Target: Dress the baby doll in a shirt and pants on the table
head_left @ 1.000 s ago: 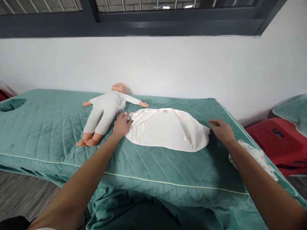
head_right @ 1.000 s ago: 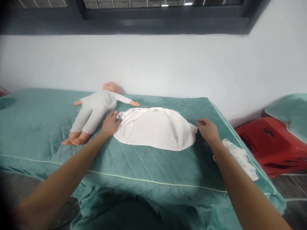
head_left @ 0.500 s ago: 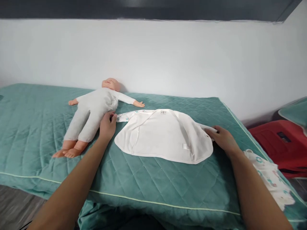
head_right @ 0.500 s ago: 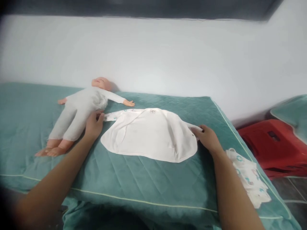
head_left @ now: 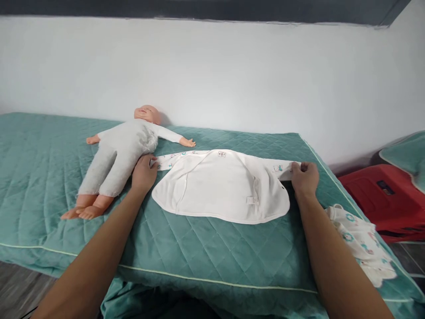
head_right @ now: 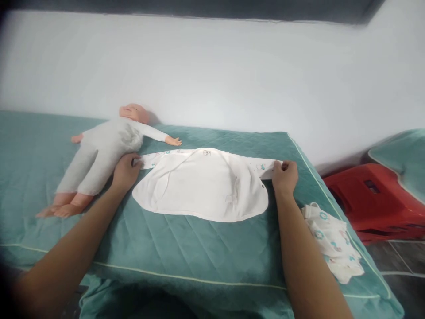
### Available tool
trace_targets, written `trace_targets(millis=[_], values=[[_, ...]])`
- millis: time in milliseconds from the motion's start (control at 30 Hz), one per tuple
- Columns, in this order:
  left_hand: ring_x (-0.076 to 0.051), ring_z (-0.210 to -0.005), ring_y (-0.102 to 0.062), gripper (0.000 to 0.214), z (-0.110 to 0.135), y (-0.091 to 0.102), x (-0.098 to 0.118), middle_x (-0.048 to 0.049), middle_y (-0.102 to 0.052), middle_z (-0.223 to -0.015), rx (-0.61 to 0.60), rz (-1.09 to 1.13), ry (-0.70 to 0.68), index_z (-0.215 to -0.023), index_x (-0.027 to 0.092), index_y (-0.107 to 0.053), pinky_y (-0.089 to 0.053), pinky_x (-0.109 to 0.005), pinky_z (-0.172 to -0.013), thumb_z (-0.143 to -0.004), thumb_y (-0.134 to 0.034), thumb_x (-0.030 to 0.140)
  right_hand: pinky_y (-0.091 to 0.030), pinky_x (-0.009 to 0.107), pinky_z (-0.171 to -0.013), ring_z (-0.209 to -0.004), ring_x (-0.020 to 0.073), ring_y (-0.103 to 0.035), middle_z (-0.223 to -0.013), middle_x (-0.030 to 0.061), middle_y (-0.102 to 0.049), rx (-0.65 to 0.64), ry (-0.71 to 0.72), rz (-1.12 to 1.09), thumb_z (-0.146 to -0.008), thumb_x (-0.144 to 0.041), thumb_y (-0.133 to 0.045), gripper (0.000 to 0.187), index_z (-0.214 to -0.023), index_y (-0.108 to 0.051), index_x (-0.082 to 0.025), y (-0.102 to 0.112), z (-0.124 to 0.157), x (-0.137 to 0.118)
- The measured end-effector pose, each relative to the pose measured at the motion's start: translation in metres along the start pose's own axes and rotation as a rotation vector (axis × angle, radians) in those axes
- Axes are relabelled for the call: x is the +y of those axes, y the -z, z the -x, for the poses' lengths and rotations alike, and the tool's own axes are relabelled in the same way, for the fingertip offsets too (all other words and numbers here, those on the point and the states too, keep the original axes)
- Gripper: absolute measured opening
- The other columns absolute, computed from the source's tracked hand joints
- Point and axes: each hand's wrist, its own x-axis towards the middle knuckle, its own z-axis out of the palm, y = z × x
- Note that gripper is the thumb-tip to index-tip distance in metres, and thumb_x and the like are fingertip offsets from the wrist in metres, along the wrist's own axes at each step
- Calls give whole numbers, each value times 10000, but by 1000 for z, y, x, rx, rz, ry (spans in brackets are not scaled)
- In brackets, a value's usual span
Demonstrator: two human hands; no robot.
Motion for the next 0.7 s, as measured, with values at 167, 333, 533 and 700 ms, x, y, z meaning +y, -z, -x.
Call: trace_targets(millis=[167, 333, 533, 700], values=[[-267, -1214, -594, 302, 2, -1, 0, -110, -663, -1225, 16, 29, -23, -1034, 206, -630, -463, -428, -1106, -847, -408, 125, -494, 439, -974, -1002, 246, -633, -1151, 131, -648, 11, 163, 41, -764, -198, -524, 342, -1092, -616, -164, 0, 6, 7], [-270, -1257, -588, 425, 4, 1, 4, -126, -645, -1295, 6, -2, -64, -1071, 173, -651, -464, -436, -1113, -787, -375, 18, -469, 511, -1030, -1177, 309, -592, -1213, 170, -636, 18, 305, 53, -782, -220, -508, 408, -1164, -633, -152, 9, 23, 0], [-239, -1340, -534, 376, 17, 14, 24, -97, -626, -1369, 51, 46, -177, -1118, 181, -648, -418, -410, -1172, -855, -404, 72, -428, 520, -1102, -1274, 303, -545, -1271, 158, -633, -57, 593, 45, -874, -252, -470, 334, -1168, -619, -194, 11, 68, -58], [-212, -1340, -538, 280, 25, 76, 31, -56, -609, -1398, 147, 142, -236, -1166, 217, -618, -421, -392, -1169, -949, -442, 217, -419, 508, -1131, -1314, 308, -532, -1357, 131, -616, -364, 740, -24, -920, -317, -494, 395, -1285, -603, -213, -36, 106, -143]])
